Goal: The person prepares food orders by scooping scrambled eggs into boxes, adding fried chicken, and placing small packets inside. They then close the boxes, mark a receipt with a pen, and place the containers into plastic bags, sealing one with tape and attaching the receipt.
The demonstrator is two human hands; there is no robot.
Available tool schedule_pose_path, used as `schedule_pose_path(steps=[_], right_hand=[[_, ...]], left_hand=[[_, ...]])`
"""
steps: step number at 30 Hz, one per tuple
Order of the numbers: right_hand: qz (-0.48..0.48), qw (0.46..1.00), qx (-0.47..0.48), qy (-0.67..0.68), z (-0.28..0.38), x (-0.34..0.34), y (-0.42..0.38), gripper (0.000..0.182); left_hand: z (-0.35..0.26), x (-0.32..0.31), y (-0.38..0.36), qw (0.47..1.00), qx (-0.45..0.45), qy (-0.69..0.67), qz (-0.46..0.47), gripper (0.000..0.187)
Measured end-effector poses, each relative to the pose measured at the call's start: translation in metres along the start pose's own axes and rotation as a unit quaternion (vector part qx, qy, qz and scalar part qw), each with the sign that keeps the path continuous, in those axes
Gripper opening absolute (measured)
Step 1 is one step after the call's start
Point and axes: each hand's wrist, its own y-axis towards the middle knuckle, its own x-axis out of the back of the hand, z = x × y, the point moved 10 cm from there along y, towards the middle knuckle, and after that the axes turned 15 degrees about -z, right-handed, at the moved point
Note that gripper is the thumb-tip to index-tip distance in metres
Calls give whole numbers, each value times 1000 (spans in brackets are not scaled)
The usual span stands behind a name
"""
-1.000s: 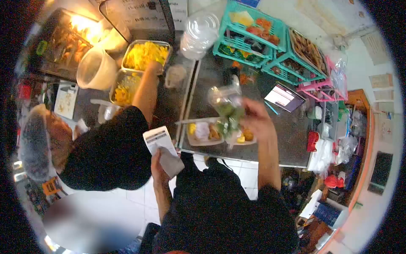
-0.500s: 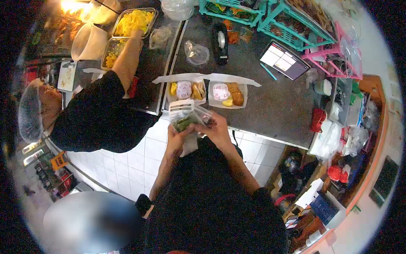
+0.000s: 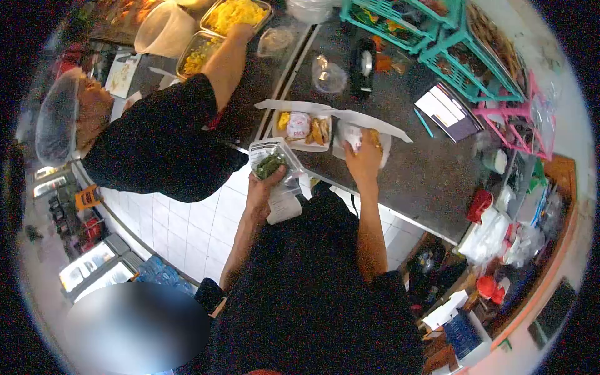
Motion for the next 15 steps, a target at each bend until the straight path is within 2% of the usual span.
schedule_pose_path(steps=[1,2,3,4,5,7,9,11,13,15], right_hand=[[6,1000,5,4,25,11,5,35],[127,960,-149,199,48,0,-5,40],[236,847,-295,375,74,-19,-30,45],[226,890,-181,353,97,-21,-35,50],[214,919,-63,326,118,-22,-41,54],[222,920,-85,311,118,-31,-51,55],[236,919,-103,297,113,-45,-59,56],[235,856,-222,403,106,-57,-73,60],[243,850,-228,409,106,-58,-76,61],[291,892,-213,273,96,-59,-78,57]], left_hand=[[-1,1,2,1000,-1,-4,-7,29],[-6,-4,2,999,-38,9,13,32],[-10,-10,1,996,-75,24,37,35],[-8,-14,3,993,-86,58,54,42],[-8,-11,3,993,-84,56,53,42],[-5,-15,-1,990,-68,64,107,47],[-1,-5,6,992,-55,34,108,43],[18,18,15,990,94,-104,19,27],[26,28,22,988,103,-116,-9,21],[18,43,27,991,77,-102,-48,20]])
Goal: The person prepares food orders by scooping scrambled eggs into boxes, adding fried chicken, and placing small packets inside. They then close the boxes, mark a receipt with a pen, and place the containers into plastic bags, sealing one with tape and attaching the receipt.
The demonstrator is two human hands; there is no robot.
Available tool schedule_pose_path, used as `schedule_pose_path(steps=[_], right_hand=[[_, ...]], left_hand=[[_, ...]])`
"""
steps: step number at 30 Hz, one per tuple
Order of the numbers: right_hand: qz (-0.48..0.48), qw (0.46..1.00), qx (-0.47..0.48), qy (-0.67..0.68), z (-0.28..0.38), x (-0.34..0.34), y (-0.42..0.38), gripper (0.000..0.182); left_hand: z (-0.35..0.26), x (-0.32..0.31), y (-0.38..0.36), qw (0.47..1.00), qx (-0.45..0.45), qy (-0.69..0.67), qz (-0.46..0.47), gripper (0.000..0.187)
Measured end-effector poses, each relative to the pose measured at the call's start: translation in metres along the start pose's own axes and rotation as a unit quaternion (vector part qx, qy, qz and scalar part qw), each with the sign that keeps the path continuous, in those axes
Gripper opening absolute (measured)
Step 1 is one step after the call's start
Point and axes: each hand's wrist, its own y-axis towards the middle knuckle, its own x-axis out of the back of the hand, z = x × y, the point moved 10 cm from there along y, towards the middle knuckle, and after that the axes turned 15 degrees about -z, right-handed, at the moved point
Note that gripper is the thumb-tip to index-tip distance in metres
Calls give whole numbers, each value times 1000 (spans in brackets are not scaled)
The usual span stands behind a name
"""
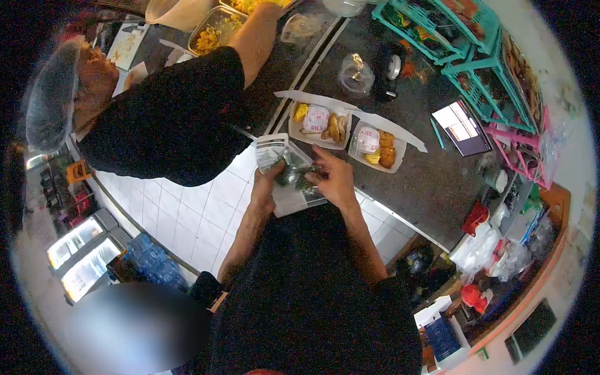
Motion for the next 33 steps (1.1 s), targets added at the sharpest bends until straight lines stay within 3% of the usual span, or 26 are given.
schedule_pose_path(steps=[4,6,8,9,10,11,13,14,16,17,18,19,21,22,25,26,27,28,29,31,33], right_hand=[[0,1000,-12,13,6,14,32,50],[-77,993,37,-82,20,21,66,44],[-118,963,170,-172,59,5,90,44],[-101,943,147,-280,65,-2,93,47],[-98,944,152,-277,69,-9,90,47],[-23,975,142,-172,68,-26,79,47],[126,987,101,9,69,-62,44,50],[129,969,209,-37,97,-68,26,46],[106,960,253,-63,108,-69,14,54],[98,973,185,-99,94,-66,20,50],[87,981,115,-132,82,-61,26,46],[85,980,126,-128,89,-58,30,46],[35,975,210,-70,129,-42,43,39],[26,993,99,63,134,-38,60,30],[-51,947,265,175,295,-42,89,19],[-19,957,231,173,334,-66,109,19],[-27,924,332,186,382,-91,128,20],[7,921,334,200,413,-126,157,26],[-4,907,384,175,435,-165,201,36],[-84,917,390,-23,469,-230,281,51],[-136,907,390,-81,470,-246,311,56]], left_hand=[[-23,29,17,999,-47,-7,-18,22],[-27,37,20,999,-42,-12,-29,23],[-29,40,19,999,-36,-6,-27,24],[-28,40,19,999,-25,-10,-25,23],[-35,37,14,999,-30,-13,-28,23],[-44,27,5,999,-48,8,-13,22],[-43,19,7,996,-83,26,21,22],[-47,17,5,993,-102,51,23,25],[-38,20,11,996,-74,44,36,34],[-37,20,13,995,-74,22,58,34],[-19,42,21,999,-16,6,-28,36],[-27,34,12,1000,14,-9,3,38],[-42,26,3,998,32,-25,40,40],[-48,25,4,998,22,-24,61,42],[-72,18,-1,995,5,-20,95,45],[-82,13,-5,994,6,-17,108,46],[-94,7,-9,992,-6,-14,123,46],[-104,4,-11,992,-12,-12,126,46],[-112,2,-13,991,-21,-17,129,48],[-124,-2,-15,988,-19,-49,147,54],[-129,-3,-12,984,-8,-73,165,53]])
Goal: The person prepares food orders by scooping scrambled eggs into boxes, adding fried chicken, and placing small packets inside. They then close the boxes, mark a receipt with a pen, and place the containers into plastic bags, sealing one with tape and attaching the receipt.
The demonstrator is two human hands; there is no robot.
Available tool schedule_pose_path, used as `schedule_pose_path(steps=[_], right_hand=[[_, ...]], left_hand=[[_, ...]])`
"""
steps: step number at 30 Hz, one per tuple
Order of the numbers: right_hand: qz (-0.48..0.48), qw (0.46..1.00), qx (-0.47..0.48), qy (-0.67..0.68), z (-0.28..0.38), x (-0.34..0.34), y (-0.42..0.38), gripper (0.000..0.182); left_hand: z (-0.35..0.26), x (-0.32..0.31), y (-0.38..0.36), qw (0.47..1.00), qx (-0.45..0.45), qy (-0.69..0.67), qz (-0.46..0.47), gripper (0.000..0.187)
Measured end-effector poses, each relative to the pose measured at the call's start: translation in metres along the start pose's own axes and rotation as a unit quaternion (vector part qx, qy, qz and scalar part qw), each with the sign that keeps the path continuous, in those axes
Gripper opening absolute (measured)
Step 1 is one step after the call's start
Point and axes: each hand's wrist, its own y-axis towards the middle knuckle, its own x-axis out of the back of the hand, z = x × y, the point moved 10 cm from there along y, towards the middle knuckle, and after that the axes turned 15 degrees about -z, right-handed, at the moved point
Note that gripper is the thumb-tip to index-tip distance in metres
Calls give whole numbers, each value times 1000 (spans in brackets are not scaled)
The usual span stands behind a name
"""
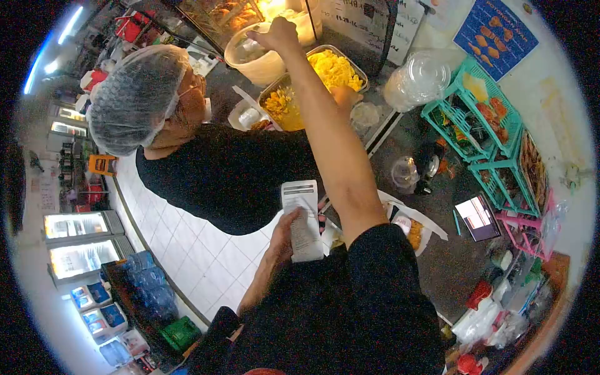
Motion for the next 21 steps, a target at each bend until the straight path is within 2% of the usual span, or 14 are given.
schedule_pose_path(steps=[2,3,4,6,7,8,10,12,13,15,19,20,21], right_hand=[[-79,995,66,-10,45,59,-12,50],[1,984,-43,175,48,79,-27,55],[34,942,-50,330,56,108,-56,40],[-8,933,-73,353,41,186,-124,43],[-44,955,-69,285,25,225,-157,35],[-42,944,-132,299,11,252,-193,36],[-11,833,-340,436,-36,278,-267,44],[57,886,-268,374,-29,310,-326,53],[45,888,-268,370,-27,330,-344,53],[99,916,-268,281,-25,354,-384,58],[64,916,-306,252,-32,400,-429,54],[54,911,-324,251,-33,410,-439,51],[45,904,-342,251,-36,420,-447,47]], left_hand=[[-11,-6,3,999,6,-38,14,53],[-21,-16,0,997,9,-79,23,56],[-27,-25,-1,992,17,-121,29,60],[-37,-55,-3,971,37,-193,134,63],[-38,-64,-1,970,43,-195,138,60],[-44,-81,-7,965,35,-197,171,59],[-45,-109,-14,957,32,-196,214,58],[-35,-139,-25,930,65,-216,289,57],[-27,-151,-29,929,75,-211,295,57],[-10,-173,-37,937,59,-167,300,59],[33,-204,-57,926,92,-158,329,58],[42,-209,-61,932,114,-190,285,53],[52,-213,-64,932,117,-187,286,53]])
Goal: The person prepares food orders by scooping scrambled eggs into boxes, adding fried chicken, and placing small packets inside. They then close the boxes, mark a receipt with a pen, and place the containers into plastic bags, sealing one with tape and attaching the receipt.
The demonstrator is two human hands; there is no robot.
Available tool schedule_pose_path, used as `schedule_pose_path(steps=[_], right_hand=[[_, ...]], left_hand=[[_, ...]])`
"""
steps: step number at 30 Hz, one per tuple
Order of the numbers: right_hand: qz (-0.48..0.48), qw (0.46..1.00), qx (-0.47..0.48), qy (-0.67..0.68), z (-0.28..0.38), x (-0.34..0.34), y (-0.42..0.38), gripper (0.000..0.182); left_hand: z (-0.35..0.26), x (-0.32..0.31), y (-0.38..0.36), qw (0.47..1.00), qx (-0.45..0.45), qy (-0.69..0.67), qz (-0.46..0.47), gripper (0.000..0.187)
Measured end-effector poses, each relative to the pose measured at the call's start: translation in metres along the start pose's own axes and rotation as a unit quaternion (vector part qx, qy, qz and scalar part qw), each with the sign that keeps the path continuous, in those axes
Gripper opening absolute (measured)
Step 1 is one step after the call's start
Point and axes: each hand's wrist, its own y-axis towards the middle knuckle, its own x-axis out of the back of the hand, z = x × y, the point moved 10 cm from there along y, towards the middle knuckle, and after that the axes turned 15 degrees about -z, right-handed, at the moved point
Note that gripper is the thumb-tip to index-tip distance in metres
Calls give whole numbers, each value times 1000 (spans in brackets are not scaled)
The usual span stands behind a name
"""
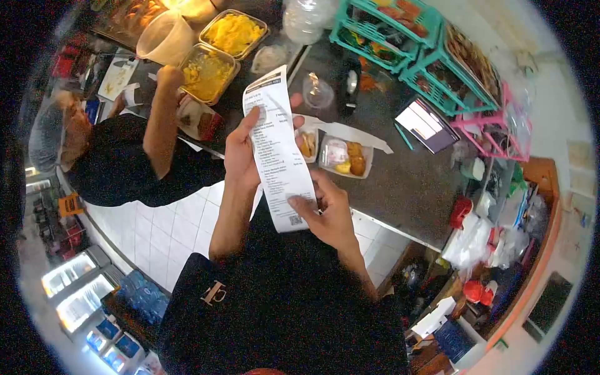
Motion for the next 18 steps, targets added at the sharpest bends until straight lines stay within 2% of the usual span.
schedule_pose_path(steps=[2,4,6,13,15,18], right_hand=[[-12,1000,26,9,-1,22,-16,42],[-38,997,60,4,7,35,-20,42],[-39,997,62,5,6,44,-25,42],[-55,996,72,-17,17,47,-34,43],[-64,995,80,-22,17,45,-32,43],[-69,993,95,-31,23,39,-29,43]], left_hand=[[24,-8,-1,999,6,20,36,54],[36,-7,-1,1000,19,-8,12,53],[43,-9,-1,999,23,-4,38,53],[44,-18,-4,998,27,-7,64,53],[41,-22,-3,994,37,-8,106,57],[33,-28,-3,992,38,-3,118,56]])
